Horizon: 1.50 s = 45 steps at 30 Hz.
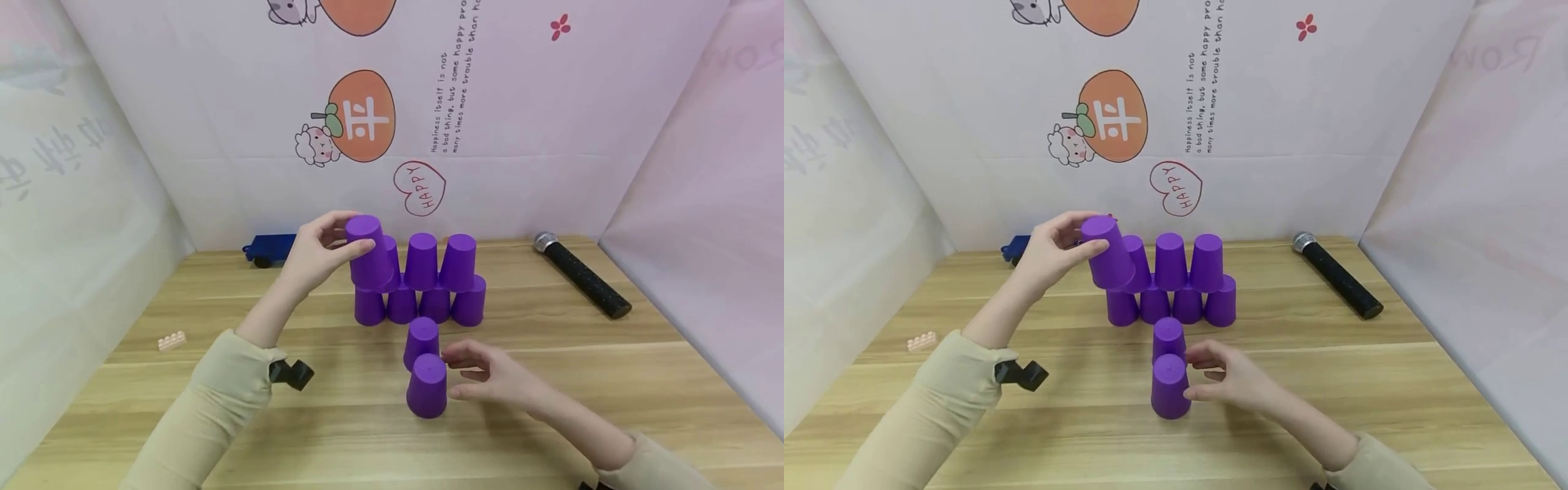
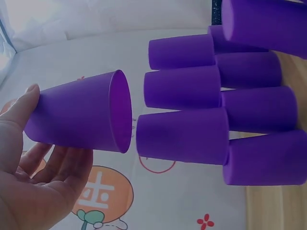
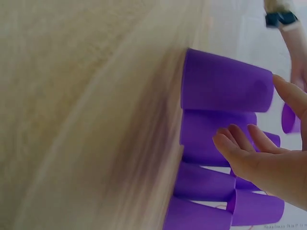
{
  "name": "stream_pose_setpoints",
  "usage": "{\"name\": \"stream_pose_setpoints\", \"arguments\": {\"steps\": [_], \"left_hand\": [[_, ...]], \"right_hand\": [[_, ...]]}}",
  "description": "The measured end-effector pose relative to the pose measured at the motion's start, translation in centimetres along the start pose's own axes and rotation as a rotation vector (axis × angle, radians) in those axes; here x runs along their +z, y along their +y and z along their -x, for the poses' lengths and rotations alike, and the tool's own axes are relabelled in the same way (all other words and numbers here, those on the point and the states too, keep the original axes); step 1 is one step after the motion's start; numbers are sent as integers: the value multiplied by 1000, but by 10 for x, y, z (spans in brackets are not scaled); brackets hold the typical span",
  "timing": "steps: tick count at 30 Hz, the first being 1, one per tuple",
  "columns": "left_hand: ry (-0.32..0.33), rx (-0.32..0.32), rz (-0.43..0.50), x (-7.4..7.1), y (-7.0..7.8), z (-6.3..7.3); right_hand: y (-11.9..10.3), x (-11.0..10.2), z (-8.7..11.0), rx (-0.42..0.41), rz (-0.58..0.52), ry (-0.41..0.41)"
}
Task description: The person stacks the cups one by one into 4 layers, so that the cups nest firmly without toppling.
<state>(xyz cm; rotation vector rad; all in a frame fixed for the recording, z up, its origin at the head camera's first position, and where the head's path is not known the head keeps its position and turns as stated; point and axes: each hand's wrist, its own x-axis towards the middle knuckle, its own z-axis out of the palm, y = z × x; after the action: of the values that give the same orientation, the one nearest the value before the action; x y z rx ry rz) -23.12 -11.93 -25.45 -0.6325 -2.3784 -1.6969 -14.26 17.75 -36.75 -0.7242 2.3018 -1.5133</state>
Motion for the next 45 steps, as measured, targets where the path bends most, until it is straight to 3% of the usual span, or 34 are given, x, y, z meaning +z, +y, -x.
{"name": "stream_pose_setpoints", "arguments": {"steps": [8, 15, 21, 30, 45], "left_hand": [[0, 11, 10, 8, 11, -31], [21, 21, -12, 17, 13, -50], [34, -12, -39, 26, 12, -65], [12, -32, -8, 39, 5, -73], [8, -28, -7, 42, -2, -73]], "right_hand": [[1, 10, -4, 13, -21, -14], [4, 16, -12, -13, -22, -37], [5, 18, -14, -38, -39, -52], [6, 20, -16, -56, -46, -55], [6, 21, -16, -52, -39, -54]]}}
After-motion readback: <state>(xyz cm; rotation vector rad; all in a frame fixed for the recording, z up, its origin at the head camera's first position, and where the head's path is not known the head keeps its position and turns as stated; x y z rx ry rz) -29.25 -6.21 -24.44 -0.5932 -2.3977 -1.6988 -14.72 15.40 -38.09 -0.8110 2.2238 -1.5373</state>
